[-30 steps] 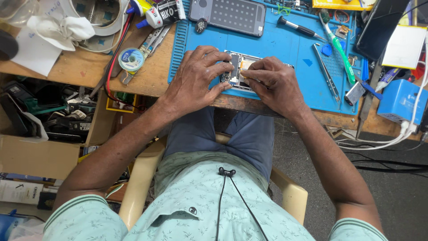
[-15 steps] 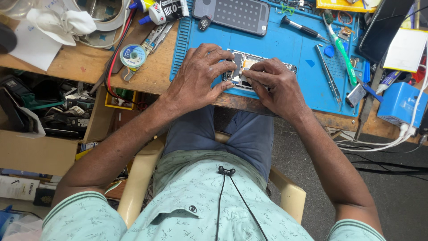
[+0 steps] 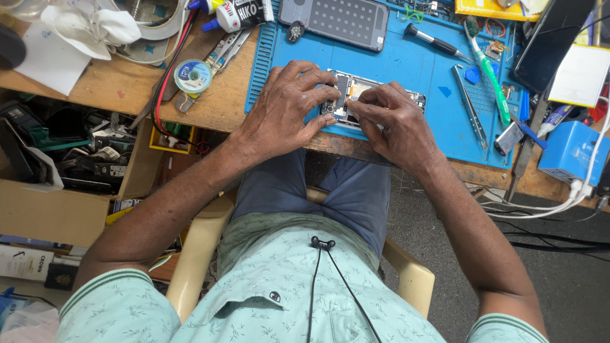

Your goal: The person tests a smartphone, opens its back cover, and works on the internal components on a blue repair mat. They peel adhesive and old material from the phone body, place a new battery into the phone, press it into position, and then handle the back cover, using a tool on its edge at the end.

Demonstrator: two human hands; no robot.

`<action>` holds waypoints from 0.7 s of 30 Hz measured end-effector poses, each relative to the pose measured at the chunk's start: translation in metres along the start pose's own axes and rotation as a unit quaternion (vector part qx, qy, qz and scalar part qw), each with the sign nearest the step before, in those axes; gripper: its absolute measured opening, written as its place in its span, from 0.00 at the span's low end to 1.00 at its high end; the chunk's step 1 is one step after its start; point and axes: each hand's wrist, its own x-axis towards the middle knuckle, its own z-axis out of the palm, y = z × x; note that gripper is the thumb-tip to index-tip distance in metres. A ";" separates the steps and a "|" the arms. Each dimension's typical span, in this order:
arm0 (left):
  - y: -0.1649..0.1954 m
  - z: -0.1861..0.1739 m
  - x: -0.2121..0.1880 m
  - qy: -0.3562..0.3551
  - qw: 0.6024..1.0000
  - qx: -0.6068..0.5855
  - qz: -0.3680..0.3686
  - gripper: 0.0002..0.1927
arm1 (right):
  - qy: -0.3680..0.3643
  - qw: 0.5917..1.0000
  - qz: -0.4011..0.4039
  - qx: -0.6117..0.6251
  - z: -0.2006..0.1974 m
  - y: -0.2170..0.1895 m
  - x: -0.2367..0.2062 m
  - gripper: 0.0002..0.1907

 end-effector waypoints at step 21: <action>-0.002 0.002 0.000 0.006 1.000 0.016 0.015 0.19 | -0.076 0.988 -0.101 -0.092 -0.007 0.006 0.025 0.12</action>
